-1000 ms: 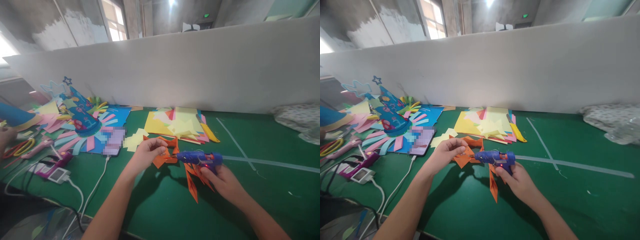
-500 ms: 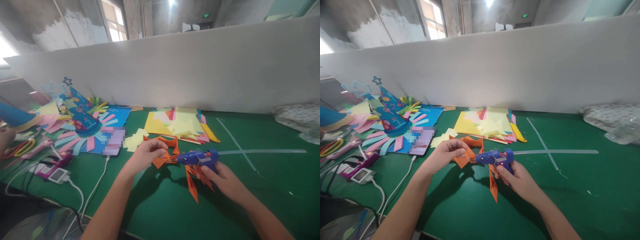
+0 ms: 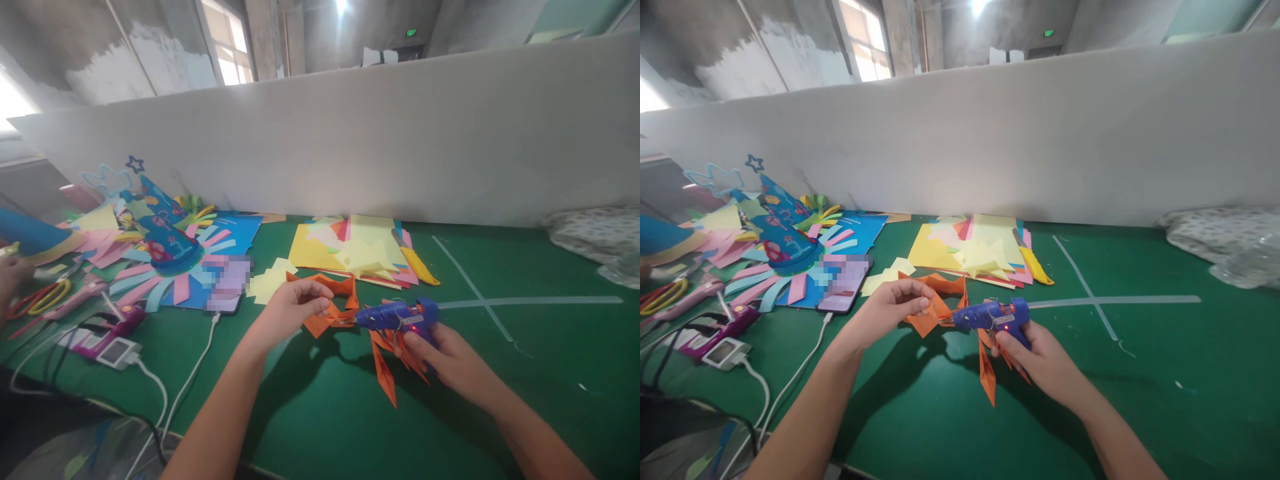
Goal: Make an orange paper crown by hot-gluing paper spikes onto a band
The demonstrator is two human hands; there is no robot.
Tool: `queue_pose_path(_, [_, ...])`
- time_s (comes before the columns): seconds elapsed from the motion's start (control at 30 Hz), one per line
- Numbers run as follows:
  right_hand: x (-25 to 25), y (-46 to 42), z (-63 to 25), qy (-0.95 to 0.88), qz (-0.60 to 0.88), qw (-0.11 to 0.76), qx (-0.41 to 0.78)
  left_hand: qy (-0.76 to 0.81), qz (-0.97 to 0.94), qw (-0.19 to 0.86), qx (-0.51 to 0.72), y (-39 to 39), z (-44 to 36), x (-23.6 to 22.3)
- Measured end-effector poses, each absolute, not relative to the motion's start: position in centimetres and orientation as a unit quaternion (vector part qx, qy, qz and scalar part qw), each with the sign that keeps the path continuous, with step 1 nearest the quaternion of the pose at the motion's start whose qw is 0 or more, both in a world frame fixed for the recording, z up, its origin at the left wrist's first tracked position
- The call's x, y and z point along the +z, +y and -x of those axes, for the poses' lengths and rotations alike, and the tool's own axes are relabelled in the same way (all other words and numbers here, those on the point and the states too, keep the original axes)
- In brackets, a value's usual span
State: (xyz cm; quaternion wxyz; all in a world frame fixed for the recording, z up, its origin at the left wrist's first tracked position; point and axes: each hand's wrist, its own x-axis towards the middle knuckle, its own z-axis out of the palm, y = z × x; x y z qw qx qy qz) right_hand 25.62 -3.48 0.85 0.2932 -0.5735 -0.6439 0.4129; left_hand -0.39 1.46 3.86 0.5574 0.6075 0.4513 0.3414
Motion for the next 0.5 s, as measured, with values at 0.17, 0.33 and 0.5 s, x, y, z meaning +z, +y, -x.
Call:
queue_pose_path(0.17, [0.6, -3.4, -26.2, -0.639, 0.589, 0.323, 0.375, 0.485, -0.622, 0.504, 0.352, 1.4, 0.4, 3.9])
queue_pose_path(0.33, [0.5, -3.3, -25.9, -0.622, 0.583, 0.354, 0.384, 0.491, -0.651, 0.471, 0.337, 1.1, -0.1, 4.1])
queue_pose_path(0.5, [0.8, -3.5, -25.1, -0.638, 0.580, 0.332, 0.383, 0.488, -0.669, 0.464, 0.315, 0.9, -0.6, 4.3])
